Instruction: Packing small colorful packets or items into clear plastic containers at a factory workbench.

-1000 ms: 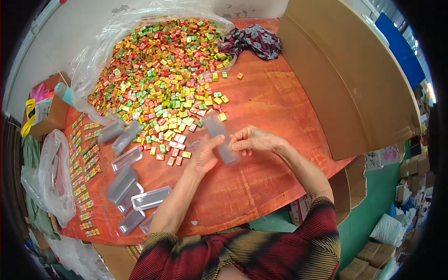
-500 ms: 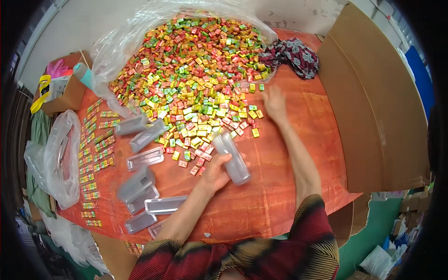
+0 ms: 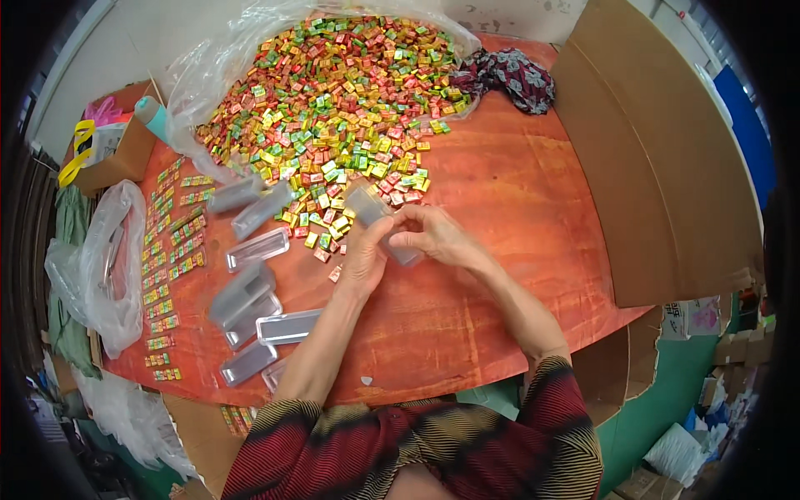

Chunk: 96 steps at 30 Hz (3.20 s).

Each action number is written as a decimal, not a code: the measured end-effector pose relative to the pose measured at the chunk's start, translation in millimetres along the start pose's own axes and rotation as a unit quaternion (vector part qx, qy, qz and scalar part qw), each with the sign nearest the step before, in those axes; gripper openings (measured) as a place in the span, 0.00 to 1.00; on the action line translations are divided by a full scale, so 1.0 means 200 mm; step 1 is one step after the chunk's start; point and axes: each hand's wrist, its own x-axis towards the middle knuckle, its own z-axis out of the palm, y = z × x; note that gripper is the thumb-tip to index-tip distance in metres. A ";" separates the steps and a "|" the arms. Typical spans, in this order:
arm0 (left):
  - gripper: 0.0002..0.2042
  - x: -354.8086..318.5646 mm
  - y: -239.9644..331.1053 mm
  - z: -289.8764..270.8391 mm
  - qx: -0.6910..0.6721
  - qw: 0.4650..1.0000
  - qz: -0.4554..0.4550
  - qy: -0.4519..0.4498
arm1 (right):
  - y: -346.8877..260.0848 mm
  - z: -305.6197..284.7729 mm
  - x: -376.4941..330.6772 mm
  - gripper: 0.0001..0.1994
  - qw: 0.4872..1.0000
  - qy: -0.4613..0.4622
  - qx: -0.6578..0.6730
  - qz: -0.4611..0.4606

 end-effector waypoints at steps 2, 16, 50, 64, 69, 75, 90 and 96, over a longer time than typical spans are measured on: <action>0.17 -0.03 -0.02 0.03 0.054 0.998 0.023 -0.009 | 0.02 0.00 -0.04 0.11 0.978 -0.034 0.187 0.090; 0.19 -0.16 -0.08 -0.02 -0.030 0.986 -0.162 -0.016 | 0.06 -0.34 -0.21 0.03 0.892 0.186 -0.406 -0.074; 0.20 -0.36 -0.14 0.13 0.157 0.982 -0.049 -0.092 | -0.11 0.01 -0.49 0.06 0.931 -0.064 0.289 0.213; 0.20 -0.20 -0.19 0.02 -0.002 0.992 -0.124 -0.036 | -0.12 -0.22 -0.28 0.13 0.935 0.188 -0.294 0.069; 0.19 -0.14 -0.20 0.04 -0.008 0.993 -0.077 -0.084 | 0.04 -0.04 -0.34 0.14 0.985 0.038 0.104 0.131; 0.20 -0.17 -0.19 0.07 0.029 0.985 -0.165 -0.038 | 0.17 -0.03 -0.44 0.09 0.941 0.090 -0.323 -0.054; 0.16 -0.13 -0.22 0.01 -0.065 0.981 -0.175 -0.053 | 0.01 -0.30 -0.23 0.09 0.916 0.154 -0.365 0.066; 0.14 -0.04 -0.31 0.04 -0.046 0.994 -0.097 -0.017 | 0.04 -0.03 -0.31 0.09 0.969 0.002 0.213 0.128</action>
